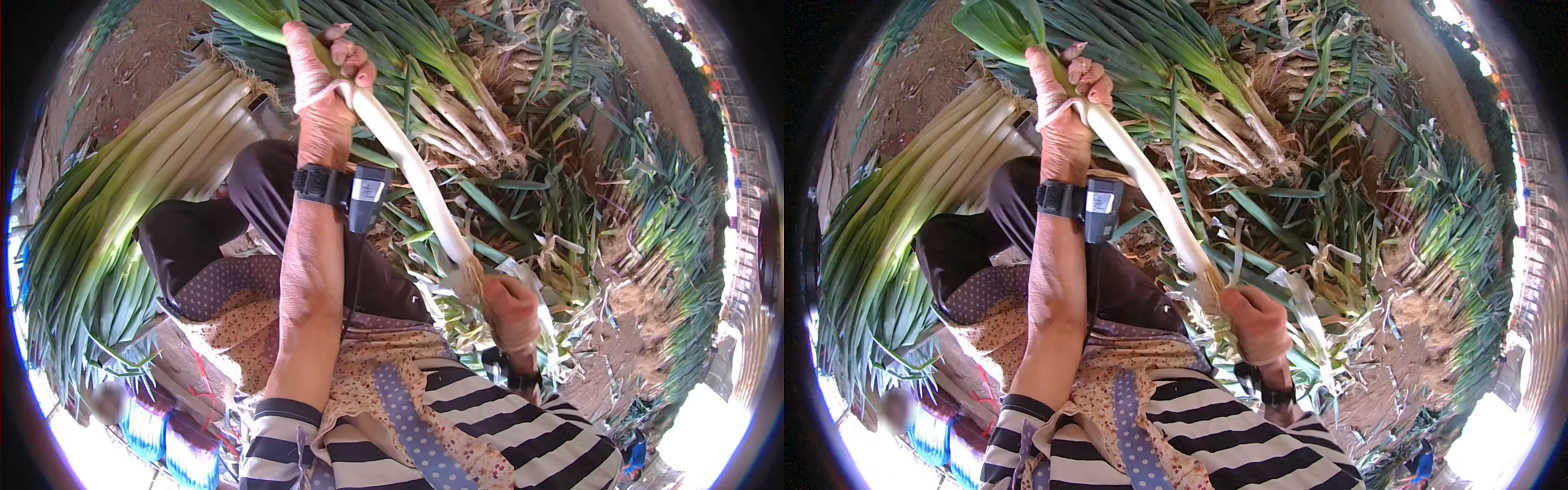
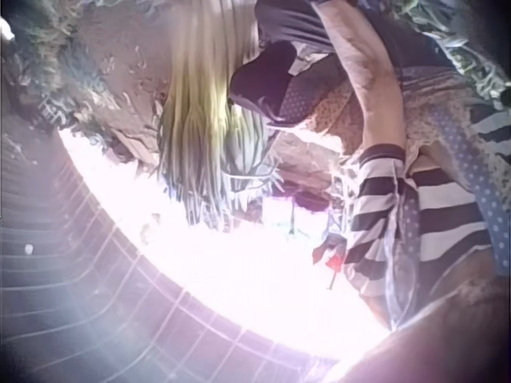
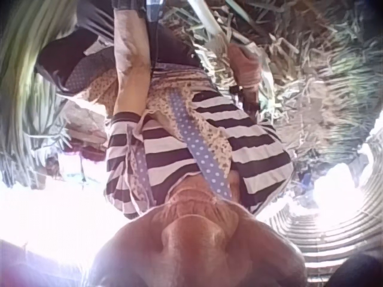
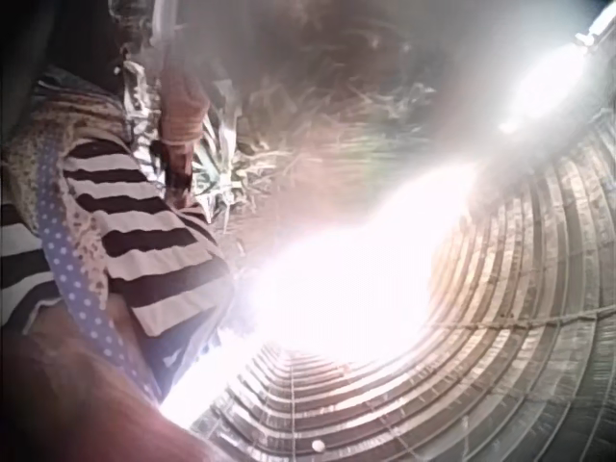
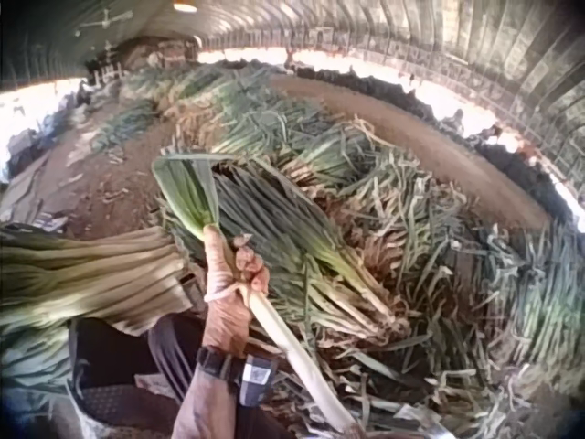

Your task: Clean and sort leeks into a bundle.

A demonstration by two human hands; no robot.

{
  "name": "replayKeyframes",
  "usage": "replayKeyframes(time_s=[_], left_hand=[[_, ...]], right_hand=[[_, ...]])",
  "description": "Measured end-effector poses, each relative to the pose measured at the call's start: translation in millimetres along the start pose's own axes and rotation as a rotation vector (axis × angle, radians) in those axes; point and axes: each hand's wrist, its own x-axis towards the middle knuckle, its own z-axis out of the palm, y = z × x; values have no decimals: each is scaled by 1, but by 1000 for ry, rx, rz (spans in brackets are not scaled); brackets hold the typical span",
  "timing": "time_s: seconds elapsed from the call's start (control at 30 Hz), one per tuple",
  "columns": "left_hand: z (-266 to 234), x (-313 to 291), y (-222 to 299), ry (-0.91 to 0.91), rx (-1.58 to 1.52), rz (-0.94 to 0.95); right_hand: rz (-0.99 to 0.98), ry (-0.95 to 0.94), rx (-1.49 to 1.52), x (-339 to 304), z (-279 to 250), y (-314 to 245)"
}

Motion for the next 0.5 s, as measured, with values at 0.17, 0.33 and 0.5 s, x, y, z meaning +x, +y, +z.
replayKeyframes(time_s=[0.17, 0.33, 0.5], left_hand=[[-16, 7, 43, 156, 101, 147], [10, -16, 45, 265, 233, 277], [24, -57, 70, 236, 280, 424]], right_hand=[[-266, 122, -235, 22, -87, 121], [-162, 316, -1293, 57, -104, 136], [-491, 245, -272, 54, 6, 8]])
